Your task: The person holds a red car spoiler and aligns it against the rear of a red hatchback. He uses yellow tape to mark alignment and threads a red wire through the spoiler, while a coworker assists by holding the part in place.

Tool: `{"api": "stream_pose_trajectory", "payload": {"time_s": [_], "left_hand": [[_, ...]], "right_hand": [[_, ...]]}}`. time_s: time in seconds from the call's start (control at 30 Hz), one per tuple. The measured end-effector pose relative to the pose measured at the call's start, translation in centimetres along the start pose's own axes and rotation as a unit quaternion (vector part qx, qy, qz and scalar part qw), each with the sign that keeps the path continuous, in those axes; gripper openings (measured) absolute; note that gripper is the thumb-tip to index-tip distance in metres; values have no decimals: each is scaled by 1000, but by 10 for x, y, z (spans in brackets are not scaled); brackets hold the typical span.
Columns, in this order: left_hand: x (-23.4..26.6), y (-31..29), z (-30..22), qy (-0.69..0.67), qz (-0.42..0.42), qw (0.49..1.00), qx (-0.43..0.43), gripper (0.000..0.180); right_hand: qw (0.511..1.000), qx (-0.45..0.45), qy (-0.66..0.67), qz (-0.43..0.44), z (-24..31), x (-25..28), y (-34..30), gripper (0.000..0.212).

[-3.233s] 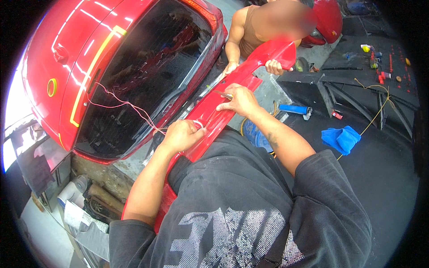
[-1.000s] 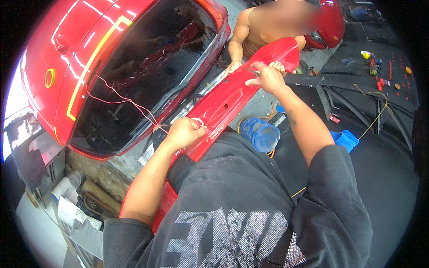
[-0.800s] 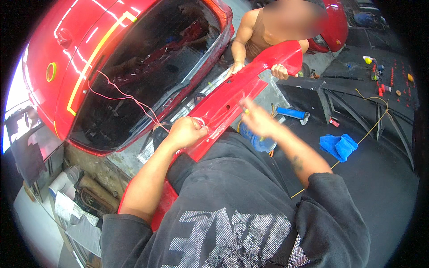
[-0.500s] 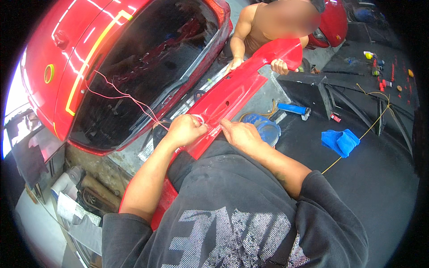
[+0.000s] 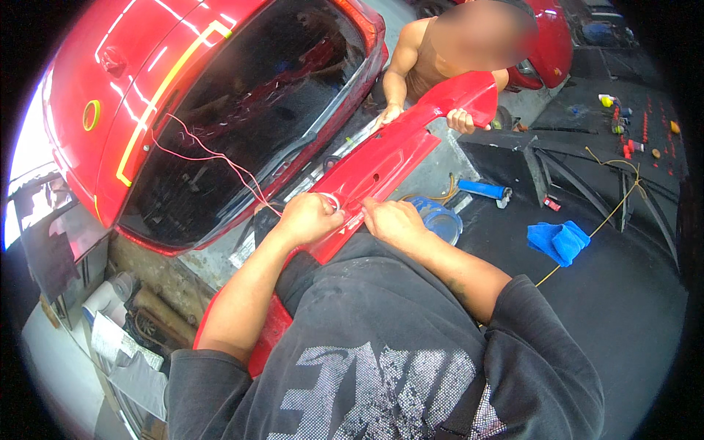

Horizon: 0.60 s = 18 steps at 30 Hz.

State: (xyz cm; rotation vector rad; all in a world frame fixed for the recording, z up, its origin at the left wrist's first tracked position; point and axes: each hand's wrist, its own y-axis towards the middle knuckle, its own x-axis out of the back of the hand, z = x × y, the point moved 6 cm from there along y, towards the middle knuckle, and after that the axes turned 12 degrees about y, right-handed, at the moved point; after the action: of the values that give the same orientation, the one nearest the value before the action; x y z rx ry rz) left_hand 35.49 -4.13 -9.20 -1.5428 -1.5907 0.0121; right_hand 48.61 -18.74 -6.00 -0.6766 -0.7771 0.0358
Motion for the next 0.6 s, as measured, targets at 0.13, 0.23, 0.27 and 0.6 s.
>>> {"api": "stream_pose_trajectory", "payload": {"time_s": [0.13,0.23,0.27,0.6], "left_hand": [[-1,0,3,-35,-34,999,-22,56],[-2,3,5,-37,-27,999,-25,55],[-2,4,6,-37,-27,999,-28,55],[1,11,9,-25,3,1000,0,50]], "right_hand": [[1000,-2,-26,13,2,-5,5,23],[1000,-4,-14,6,-2,-8,7,20],[1000,-6,-12,5,-3,-8,8,20],[1000,-17,-5,24,1,-3,13,27]]}}
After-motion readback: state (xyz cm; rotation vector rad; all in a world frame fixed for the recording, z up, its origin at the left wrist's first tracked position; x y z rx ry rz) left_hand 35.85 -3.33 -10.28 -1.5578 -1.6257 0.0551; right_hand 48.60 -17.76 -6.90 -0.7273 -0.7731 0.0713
